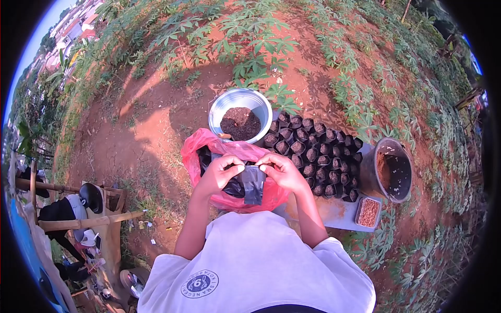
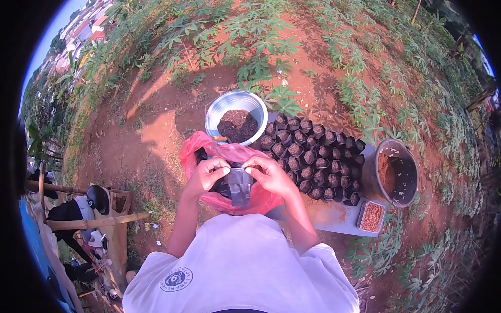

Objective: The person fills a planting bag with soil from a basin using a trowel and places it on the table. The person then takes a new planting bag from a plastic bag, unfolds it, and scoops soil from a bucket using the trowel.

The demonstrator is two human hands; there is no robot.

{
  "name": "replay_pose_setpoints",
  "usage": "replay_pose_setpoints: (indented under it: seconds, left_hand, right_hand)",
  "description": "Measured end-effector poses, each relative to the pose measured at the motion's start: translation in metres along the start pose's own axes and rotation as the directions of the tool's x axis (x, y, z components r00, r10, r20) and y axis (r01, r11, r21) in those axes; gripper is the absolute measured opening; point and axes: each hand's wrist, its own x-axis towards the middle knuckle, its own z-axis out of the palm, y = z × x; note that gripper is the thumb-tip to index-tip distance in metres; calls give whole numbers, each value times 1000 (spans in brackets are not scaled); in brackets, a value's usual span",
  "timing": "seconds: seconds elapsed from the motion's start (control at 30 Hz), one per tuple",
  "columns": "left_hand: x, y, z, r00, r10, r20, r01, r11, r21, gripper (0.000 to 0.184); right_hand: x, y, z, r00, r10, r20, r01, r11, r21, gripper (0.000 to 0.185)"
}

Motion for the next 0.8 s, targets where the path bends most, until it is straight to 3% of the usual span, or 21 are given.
replay_pose_setpoints:
  seconds: [0.1,0.2,0.37,0.5,0.7,0.77,0.8]
  left_hand:
    - [0,0,-1,997,81,14,-82,996,30,10]
    - [0,9,-5,996,80,42,-84,991,103,9]
    - [2,17,-5,962,248,111,-269,927,262,13]
    - [3,15,-5,958,272,88,-286,928,239,14]
    - [-3,26,-5,951,293,101,-310,901,305,12]
    - [-5,26,-3,928,343,146,-373,850,372,12]
    - [-6,26,-1,929,341,146,-371,851,371,12]
  right_hand:
    - [0,-1,-1,999,32,23,-30,997,-74,13]
    - [0,-4,2,999,-32,34,36,991,-129,13]
    - [2,-19,-2,980,-140,138,178,934,-311,5]
    - [1,-20,0,975,-162,152,204,922,-328,8]
    - [-6,-27,3,997,-77,2,76,982,-175,25]
    - [-5,-17,-3,981,-183,-59,155,935,-319,29]
    - [-5,-24,-3,989,-133,-60,103,928,-357,27]
